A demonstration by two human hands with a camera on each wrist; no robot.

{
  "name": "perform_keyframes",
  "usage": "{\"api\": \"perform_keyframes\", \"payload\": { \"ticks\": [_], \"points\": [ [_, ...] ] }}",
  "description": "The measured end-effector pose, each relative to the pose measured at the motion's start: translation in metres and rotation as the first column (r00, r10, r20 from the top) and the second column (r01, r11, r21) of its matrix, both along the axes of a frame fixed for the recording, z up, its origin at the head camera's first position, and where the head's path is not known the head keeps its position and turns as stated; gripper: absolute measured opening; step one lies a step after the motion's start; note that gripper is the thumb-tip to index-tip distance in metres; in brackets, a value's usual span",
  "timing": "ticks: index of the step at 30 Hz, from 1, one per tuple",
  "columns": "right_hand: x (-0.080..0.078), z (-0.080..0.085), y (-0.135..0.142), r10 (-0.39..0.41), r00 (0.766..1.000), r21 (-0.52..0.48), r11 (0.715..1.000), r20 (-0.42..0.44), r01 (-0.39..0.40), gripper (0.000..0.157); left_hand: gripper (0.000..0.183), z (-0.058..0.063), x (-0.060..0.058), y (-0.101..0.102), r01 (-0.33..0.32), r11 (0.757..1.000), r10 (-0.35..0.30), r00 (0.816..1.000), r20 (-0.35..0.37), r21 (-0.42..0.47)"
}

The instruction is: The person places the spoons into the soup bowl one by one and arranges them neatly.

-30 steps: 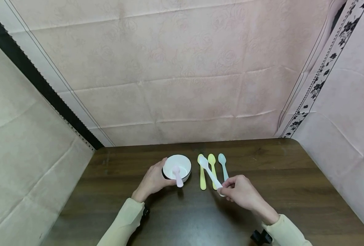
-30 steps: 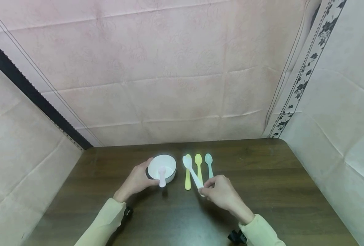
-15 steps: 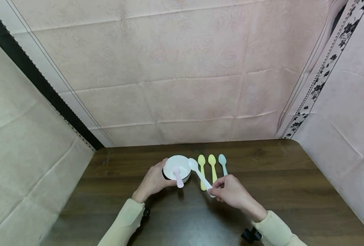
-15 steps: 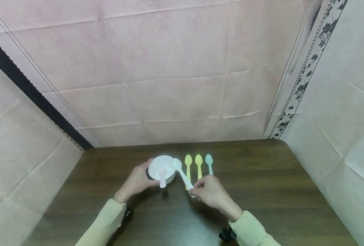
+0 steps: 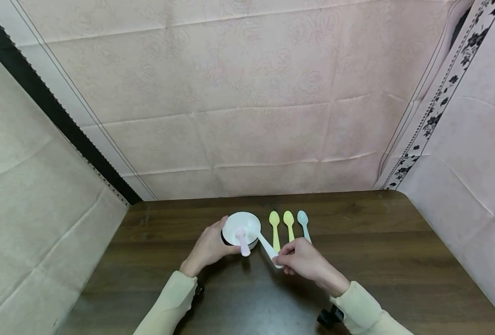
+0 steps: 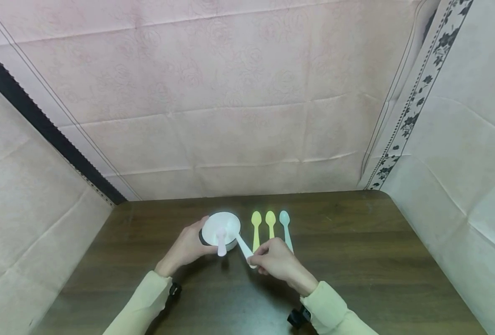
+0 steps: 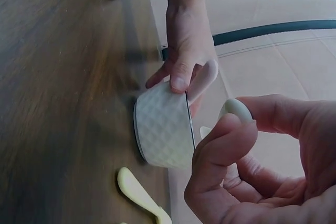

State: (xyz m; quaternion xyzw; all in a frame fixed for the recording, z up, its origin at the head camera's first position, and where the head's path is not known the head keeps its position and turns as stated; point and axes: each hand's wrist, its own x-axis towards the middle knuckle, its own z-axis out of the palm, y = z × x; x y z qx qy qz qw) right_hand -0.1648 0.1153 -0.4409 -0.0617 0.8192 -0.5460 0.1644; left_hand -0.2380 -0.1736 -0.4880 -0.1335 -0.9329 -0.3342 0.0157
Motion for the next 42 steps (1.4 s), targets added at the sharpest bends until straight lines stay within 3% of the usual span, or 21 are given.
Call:
{"api": "perform_keyframes", "payload": {
  "ticks": [15, 42],
  "points": [
    [-0.015, -0.007, -0.02, 0.02, 0.999, -0.073, 0.997, 0.048, -0.016, 0.017, 0.111, 0.002, 0.0, 0.001, -0.003, 1.0, 0.003, 1.0, 0.001, -0.012],
    [-0.023, -0.008, -0.037, -0.064, 0.993, -0.026, 0.997, 0.1, 0.067, 0.014, 0.112, 0.001, -0.001, 0.001, -0.003, 1.0, 0.003, 1.0, 0.002, 0.003]
  ]
}}
